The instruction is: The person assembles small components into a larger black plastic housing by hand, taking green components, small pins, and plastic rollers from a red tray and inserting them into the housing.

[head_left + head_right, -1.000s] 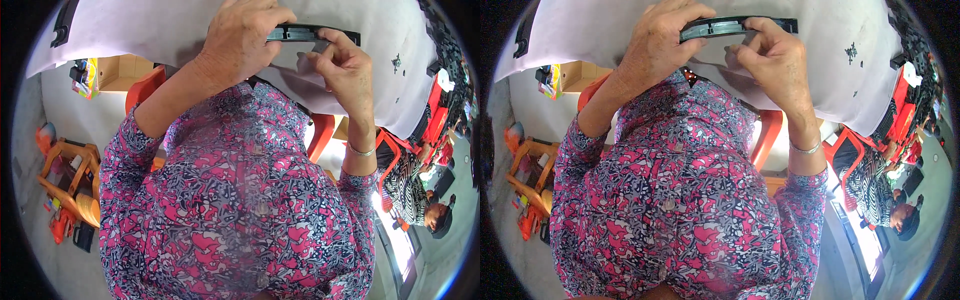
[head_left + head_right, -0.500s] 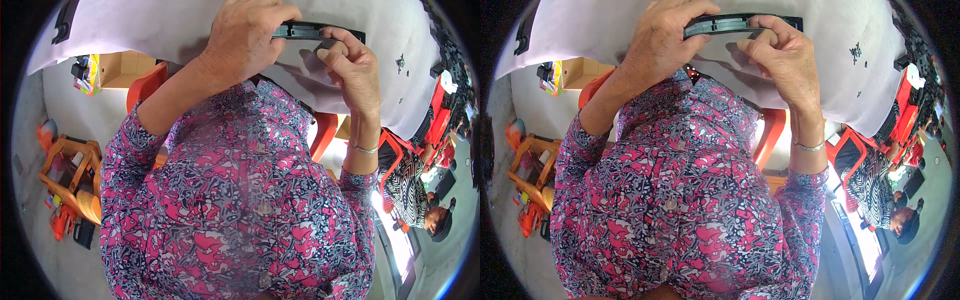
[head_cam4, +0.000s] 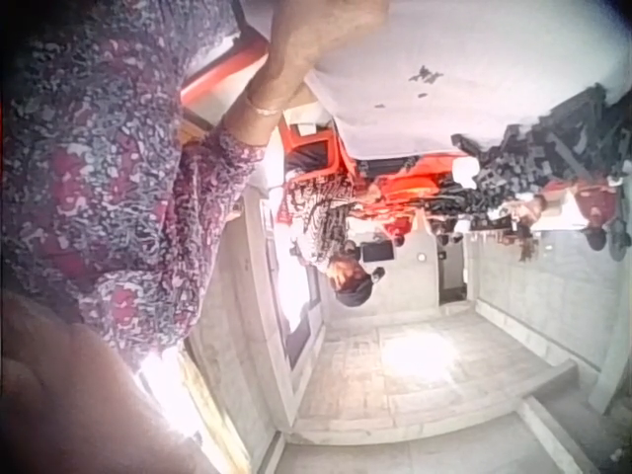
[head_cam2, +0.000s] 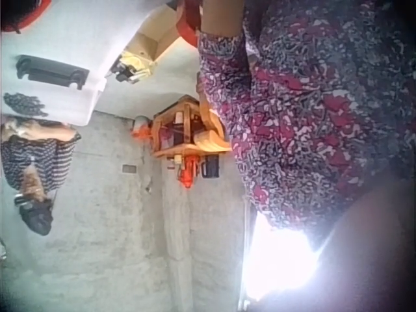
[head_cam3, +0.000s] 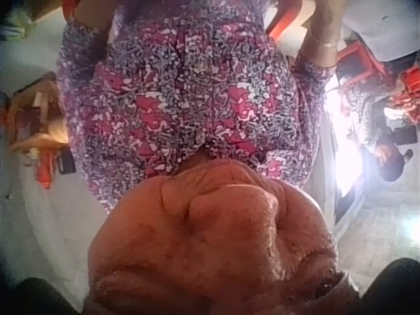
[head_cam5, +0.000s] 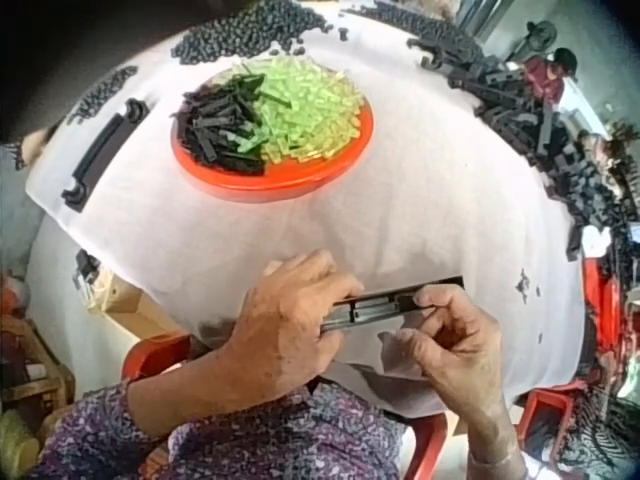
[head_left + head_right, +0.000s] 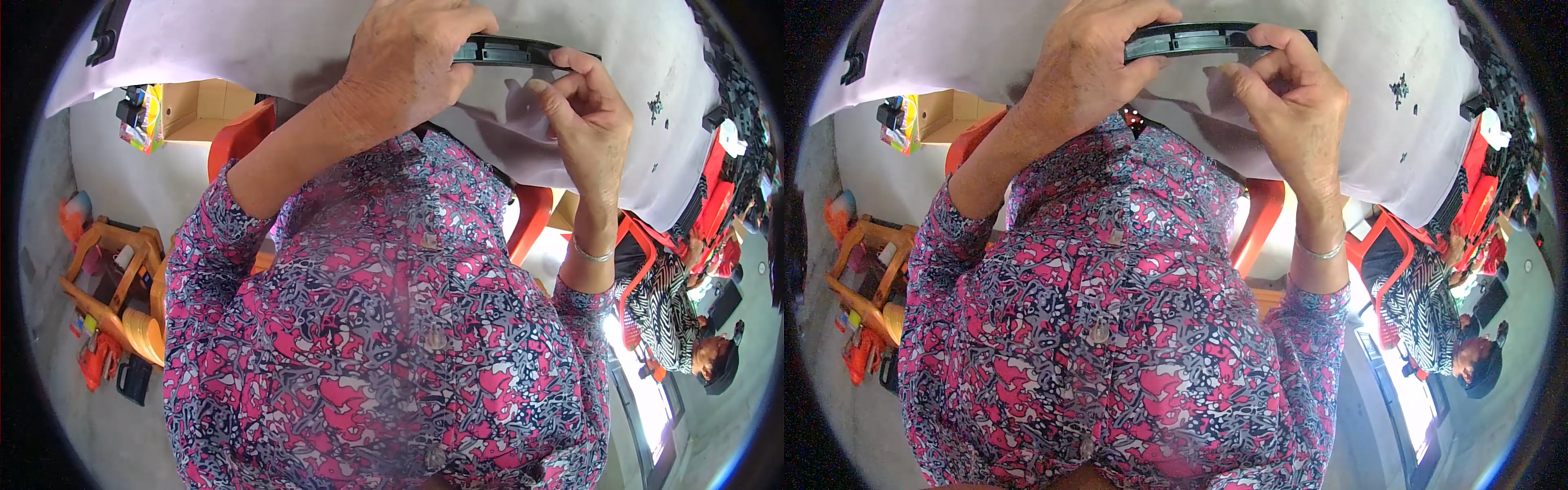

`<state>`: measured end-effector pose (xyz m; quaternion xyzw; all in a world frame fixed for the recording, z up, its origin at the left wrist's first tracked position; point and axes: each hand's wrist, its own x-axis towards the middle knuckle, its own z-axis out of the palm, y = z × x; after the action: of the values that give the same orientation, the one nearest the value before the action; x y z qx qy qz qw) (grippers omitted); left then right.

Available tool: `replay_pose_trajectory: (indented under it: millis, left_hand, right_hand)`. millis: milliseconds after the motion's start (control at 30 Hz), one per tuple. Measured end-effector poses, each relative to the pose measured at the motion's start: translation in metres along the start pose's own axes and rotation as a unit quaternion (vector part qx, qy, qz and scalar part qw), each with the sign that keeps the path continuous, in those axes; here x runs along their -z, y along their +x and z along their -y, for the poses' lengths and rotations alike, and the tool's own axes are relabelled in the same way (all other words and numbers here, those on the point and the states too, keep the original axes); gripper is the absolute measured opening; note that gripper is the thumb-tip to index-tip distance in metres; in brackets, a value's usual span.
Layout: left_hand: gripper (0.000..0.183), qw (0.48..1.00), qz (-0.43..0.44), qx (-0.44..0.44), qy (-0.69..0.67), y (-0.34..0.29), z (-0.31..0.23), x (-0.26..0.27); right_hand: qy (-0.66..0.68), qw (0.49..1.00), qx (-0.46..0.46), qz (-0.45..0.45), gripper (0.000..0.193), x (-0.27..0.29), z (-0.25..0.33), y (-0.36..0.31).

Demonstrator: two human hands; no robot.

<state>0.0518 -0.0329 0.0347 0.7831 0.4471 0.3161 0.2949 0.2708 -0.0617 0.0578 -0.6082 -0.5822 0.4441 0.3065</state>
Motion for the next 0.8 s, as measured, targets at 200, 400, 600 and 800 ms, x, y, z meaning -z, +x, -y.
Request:
replay_pose_trajectory:
  millis: [200, 400, 600, 800]
  left_hand:
    - [0.035, 0.999, -0.025, 0.044, -0.019, -0.003, -0.007, 0.002]
    - [0.039, 0.996, -0.065, 0.054, -0.042, -0.004, -0.008, -0.003]
    - [0.049, 0.985, -0.139, 0.051, -0.084, -0.003, -0.018, -0.017]
    - [0.072, 0.968, -0.138, 0.088, -0.19, -0.009, -0.028, -0.032]
  right_hand:
    - [0.073, 0.993, 0.012, -0.089, 0.022, -0.013, -0.01, -0.01]
    - [0.148, 0.986, -0.079, -0.008, 0.034, -0.029, 0.006, 0.002]
    - [0.207, 0.977, 0.003, -0.041, 0.036, -0.049, 0.019, 0.022]
    - [0.164, 0.986, -0.01, -0.017, 0.032, -0.045, 0.024, 0.033]
